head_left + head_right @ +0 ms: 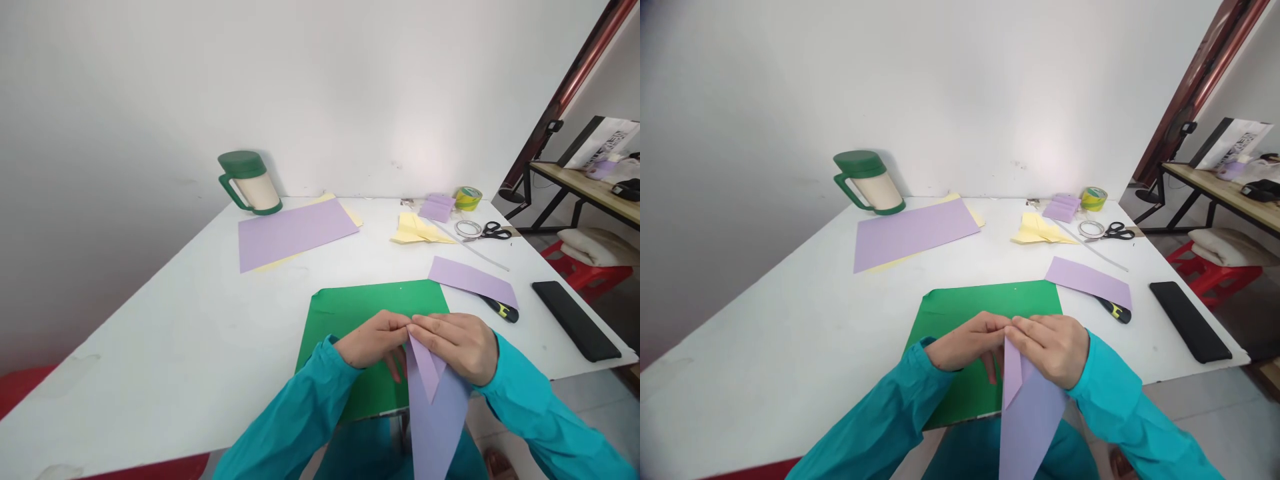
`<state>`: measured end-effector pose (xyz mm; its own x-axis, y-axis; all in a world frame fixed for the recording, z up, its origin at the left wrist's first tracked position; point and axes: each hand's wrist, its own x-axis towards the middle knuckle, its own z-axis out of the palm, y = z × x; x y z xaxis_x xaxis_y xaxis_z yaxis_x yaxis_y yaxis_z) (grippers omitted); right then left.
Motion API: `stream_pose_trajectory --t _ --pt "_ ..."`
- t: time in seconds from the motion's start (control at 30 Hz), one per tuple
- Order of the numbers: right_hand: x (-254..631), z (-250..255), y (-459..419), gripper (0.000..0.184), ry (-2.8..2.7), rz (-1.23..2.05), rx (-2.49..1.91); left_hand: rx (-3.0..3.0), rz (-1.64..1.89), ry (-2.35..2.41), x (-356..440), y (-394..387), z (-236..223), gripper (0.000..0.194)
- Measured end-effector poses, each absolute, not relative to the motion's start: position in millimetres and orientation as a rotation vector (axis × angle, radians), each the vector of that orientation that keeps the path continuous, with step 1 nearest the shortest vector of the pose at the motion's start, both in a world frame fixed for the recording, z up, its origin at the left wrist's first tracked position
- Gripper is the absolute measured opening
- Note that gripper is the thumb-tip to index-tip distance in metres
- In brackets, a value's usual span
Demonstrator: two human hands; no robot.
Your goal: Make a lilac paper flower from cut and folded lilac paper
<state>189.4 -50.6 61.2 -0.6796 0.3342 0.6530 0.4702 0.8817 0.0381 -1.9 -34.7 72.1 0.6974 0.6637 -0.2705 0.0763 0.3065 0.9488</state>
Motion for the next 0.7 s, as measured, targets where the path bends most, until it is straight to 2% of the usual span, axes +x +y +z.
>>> stream_pose_trajectory --t 0.13,0.3,0.43,0.6,0.7 --pt "192.9 72.6 -47.4 0.037 -2.391 -0.061 -0.533 1.464 0.547 0.748 -3.5 -37.3 75.3 0.040" --pt "191.4 81.7 -47.7 0.036 -2.291 0.155 -0.493 1.551 0.441 0.838 -1.4 -37.0 76.5 0.046" --pt "189.1 85.8 -50.1 0.028 -2.189 0.311 -0.593 1.616 0.415 0.764 -0.1 -37.2 79.2 0.049" --pt "188.1 90.6 -52.0 0.020 -2.099 0.375 -0.739 1.630 0.430 0.739 2.3 -38.0 81.4 0.056" --pt "188.7 90.8 -51.7 0.025 -2.126 0.289 -0.690 1.557 0.439 0.762 5.3 -37.1 77.8 0.059"
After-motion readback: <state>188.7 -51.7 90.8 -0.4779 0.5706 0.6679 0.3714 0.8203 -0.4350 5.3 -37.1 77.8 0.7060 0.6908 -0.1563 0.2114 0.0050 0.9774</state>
